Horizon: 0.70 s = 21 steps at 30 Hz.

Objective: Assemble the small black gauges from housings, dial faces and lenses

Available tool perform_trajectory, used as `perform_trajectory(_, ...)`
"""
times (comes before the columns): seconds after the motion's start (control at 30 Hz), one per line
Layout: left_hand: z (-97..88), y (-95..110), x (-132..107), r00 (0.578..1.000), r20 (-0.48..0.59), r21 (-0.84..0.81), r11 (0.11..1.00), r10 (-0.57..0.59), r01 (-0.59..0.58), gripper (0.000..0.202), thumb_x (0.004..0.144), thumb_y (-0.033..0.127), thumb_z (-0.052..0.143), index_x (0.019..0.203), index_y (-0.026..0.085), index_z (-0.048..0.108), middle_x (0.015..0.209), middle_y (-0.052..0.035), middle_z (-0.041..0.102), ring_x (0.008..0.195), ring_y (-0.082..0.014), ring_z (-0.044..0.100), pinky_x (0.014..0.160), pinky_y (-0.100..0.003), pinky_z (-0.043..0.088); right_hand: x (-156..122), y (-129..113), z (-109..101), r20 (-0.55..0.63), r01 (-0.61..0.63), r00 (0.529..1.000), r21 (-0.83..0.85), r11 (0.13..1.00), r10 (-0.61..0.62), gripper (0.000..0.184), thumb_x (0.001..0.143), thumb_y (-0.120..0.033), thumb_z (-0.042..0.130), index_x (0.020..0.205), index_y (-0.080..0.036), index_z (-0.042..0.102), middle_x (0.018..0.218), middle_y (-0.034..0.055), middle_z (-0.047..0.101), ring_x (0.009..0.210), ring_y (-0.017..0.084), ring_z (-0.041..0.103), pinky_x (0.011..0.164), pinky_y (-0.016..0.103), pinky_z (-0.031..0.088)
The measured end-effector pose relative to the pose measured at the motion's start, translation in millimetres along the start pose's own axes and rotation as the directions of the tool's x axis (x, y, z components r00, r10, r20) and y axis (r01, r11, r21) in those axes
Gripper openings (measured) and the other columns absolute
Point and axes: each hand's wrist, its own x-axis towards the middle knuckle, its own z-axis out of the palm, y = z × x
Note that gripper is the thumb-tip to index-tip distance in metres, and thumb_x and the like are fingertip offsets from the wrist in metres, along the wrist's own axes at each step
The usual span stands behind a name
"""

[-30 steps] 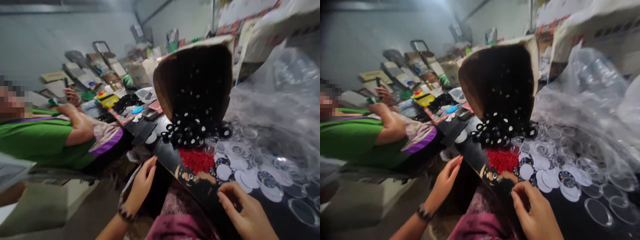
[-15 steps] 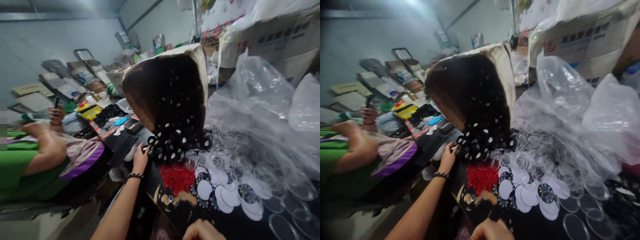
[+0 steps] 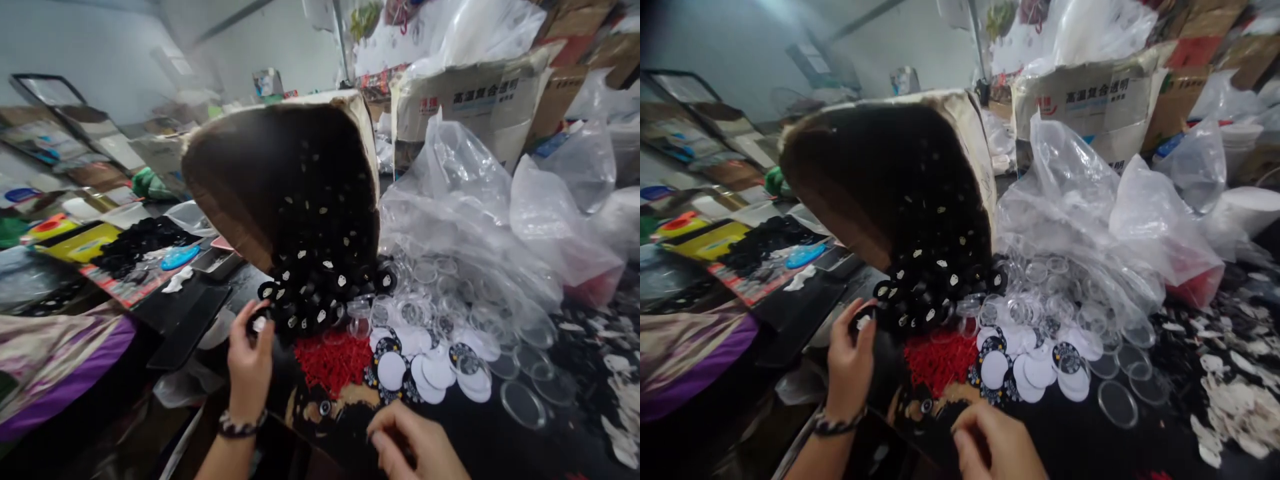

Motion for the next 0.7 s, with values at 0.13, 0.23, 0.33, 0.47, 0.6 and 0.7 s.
perform_trajectory(0.13, 2.6, 36, -85, 0.815, 0.521, -0.313, 0.945, 0.254, -0.094, 0.067, 0.075, 0.039, 0.075, 0.136, 0.032, 0.048, 0.135, -0.0053, 0.061, 0.126, -0.0272, 0.054, 0.109, -0.039, 0.038, -1, -7, -3, -0.017, -0.099, 0.994, 0.31, 0.945, 0.109, 0.03, 0.091, -0.042, 0.053, 0.107, -0.018, 0.062, 0.075, -0.0005, 0.058, 0.068, 0.013, 0.054, 0.063, 0.024, 0.042)
perform_trajectory(0.23, -2.2, 45, -122, 0.65, 0.73, -0.407, 0.898, 0.212, 0.164, 0.075, 0.076, 0.026, 0.076, 0.14, 0.042, 0.042, 0.144, -0.0006, 0.054, 0.132, -0.0246, 0.049, 0.113, -0.037, 0.033, -4, -6, -1, 0.003, -0.161, 0.985, 0.403, 0.901, 0.174, 0.027, 0.089, -0.041, 0.057, 0.1, -0.016, 0.063, 0.082, 0.0007, 0.06, 0.071, 0.013, 0.054, 0.065, 0.023, 0.043)
perform_trajectory(0.33, -5.4, 40, -134, 0.521, 0.853, -0.336, 0.723, -0.039, 0.603, 0.06, 0.082, 0.028, 0.069, 0.136, 0.043, 0.047, 0.148, 0.0025, 0.048, 0.137, -0.0229, 0.042, 0.112, -0.033, 0.036, -9, -7, 4, -0.045, -0.179, 0.976, 0.387, 0.904, 0.213, 0.024, 0.087, -0.037, 0.061, 0.099, -0.016, 0.063, 0.081, -0.0005, 0.06, 0.07, 0.011, 0.054, 0.064, 0.022, 0.043)
perform_trajectory(0.47, -7.1, 33, -137, 0.249, 0.933, -0.181, 0.261, -0.259, 0.948, 0.034, 0.083, 0.034, 0.068, 0.117, 0.035, 0.066, 0.136, -0.0009, 0.061, 0.122, -0.0263, 0.059, 0.093, -0.032, 0.054, -8, -14, -1, -0.048, -0.188, 0.979, 0.15, 0.971, 0.197, 0.021, 0.088, -0.034, 0.061, 0.101, -0.018, 0.068, 0.082, 0.0, 0.066, 0.072, 0.013, 0.06, 0.066, 0.023, 0.046)
perform_trajectory(0.6, -11.6, 41, -134, 0.145, 0.938, -0.121, 0.095, -0.315, 0.988, 0.032, 0.081, 0.029, 0.072, 0.112, 0.027, 0.068, 0.119, -0.0066, 0.071, 0.099, -0.0245, 0.071, 0.079, -0.028, 0.059, 7, -12, -16, -0.274, -0.193, 0.959, -0.428, 0.883, 0.077, 0.024, 0.091, -0.03, 0.059, 0.111, -0.019, 0.067, 0.1, 0.0061, 0.067, 0.09, 0.02, 0.062, 0.082, 0.033, 0.047)
perform_trajectory(0.7, -15.3, 48, -129, 0.187, 0.924, -0.178, 0.057, -0.333, 0.982, 0.036, 0.08, 0.028, 0.073, 0.115, 0.025, 0.065, 0.117, -0.0084, 0.072, 0.097, -0.0234, 0.071, 0.082, -0.029, 0.058, 24, -6, -20, -0.312, -0.227, 0.949, -0.758, 0.611, -0.035, 0.044, 0.085, -0.03, 0.068, 0.126, -0.019, 0.058, 0.114, 0.0121, 0.059, 0.102, 0.028, 0.058, 0.089, 0.043, 0.044)
